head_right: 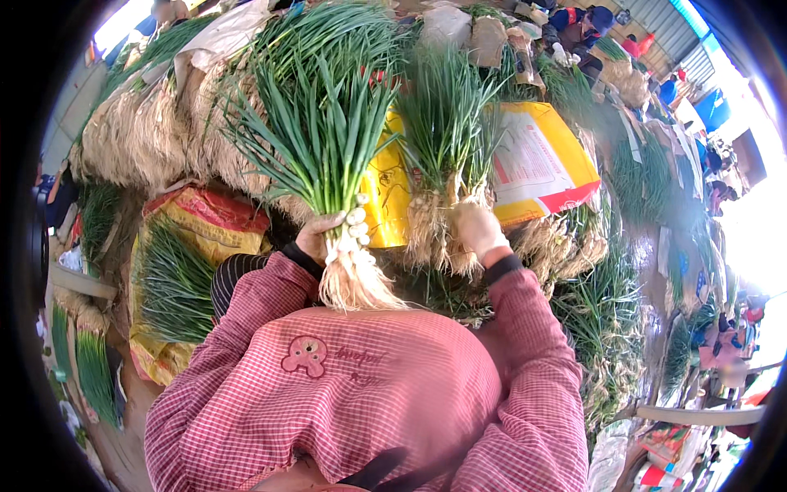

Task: The person gathers bunches of green onions from a large pile, aligns the stems, and secures each bundle using yellow rubber bands before placing them on a separate pile.

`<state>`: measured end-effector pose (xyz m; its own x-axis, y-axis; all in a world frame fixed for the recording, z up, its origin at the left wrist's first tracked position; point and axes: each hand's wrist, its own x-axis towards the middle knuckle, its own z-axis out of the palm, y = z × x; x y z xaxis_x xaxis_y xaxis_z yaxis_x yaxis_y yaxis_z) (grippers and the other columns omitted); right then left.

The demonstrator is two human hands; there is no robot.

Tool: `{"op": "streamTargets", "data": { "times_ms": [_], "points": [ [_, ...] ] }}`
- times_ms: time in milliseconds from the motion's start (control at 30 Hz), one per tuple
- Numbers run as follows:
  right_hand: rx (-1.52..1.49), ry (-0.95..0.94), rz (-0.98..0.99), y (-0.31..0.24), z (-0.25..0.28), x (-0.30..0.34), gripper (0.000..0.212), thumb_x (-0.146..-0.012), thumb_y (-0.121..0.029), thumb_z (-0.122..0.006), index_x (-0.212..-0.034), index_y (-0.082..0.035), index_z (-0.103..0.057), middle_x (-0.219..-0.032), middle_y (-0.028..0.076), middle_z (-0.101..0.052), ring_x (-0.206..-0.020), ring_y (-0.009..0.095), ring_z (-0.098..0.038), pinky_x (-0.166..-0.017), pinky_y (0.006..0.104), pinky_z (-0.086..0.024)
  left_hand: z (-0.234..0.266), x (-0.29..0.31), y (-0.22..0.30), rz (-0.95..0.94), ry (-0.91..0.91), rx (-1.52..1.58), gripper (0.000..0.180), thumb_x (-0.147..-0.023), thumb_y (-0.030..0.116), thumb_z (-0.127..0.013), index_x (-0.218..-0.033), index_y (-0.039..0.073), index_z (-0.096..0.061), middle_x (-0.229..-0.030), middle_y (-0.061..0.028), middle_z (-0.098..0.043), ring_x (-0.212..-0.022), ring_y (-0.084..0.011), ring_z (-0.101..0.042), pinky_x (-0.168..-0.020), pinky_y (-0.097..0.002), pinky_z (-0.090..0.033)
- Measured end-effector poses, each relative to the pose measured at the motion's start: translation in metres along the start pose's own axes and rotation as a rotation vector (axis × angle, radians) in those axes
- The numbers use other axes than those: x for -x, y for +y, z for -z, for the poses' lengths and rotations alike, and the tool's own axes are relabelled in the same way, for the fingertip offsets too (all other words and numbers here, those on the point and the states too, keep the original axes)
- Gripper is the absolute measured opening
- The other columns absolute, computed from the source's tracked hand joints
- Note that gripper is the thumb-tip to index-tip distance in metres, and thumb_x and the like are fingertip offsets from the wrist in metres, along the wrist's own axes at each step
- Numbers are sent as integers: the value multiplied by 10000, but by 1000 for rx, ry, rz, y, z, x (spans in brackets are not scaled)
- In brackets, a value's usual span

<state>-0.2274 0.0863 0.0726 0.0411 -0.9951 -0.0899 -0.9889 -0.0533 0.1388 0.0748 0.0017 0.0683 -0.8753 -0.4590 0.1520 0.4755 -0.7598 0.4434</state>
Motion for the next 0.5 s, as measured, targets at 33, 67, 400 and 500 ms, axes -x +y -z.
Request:
{"op": "streamTargets", "data": {
  "times_ms": [33,67,400,500],
  "points": [
    [-404,21,-416,8,1,-20,299,-964,-332,-502,-983,-58,-621,-849,164,-679,-849,309,-670,-727,427,-539,3,1,2,-10,-61,27,462,-844,133,-645,-1252,69,-438,-863,-21,-529,-806,-162,-548,-784,-352,-465],
    [-455,181,-461,2,22,-31,349,-956,-383,-516,-1013,-54,-616,-927,179,-680,-894,329,-660,-782,421,-524,-4,4,8,-29,-80,19,447,-829,121,-660,-1217,80,-442,-848,-11,-519,-809,-167,-548,-793,-358,-459],
    [-973,377,-556,-16,54,-42,239,-944,-272,-581,-965,-36,-605,-718,40,-637,-520,82,-521,-500,237,-451,-7,-2,25,-74,134,-90,299,-827,91,-668,-1085,95,-516,-1193,-141,-586,-1133,-318,-571,-903,-419,-512],
    [-849,332,-341,-72,48,-5,255,-953,-318,-564,-958,-66,-601,-769,51,-655,-551,109,-572,-549,261,-501,-11,-8,13,-52,92,-122,342,-858,93,-647,-1175,59,-525,-1458,-199,-390,-1332,-368,-403,-1075,-461,-391]
  ]
}}
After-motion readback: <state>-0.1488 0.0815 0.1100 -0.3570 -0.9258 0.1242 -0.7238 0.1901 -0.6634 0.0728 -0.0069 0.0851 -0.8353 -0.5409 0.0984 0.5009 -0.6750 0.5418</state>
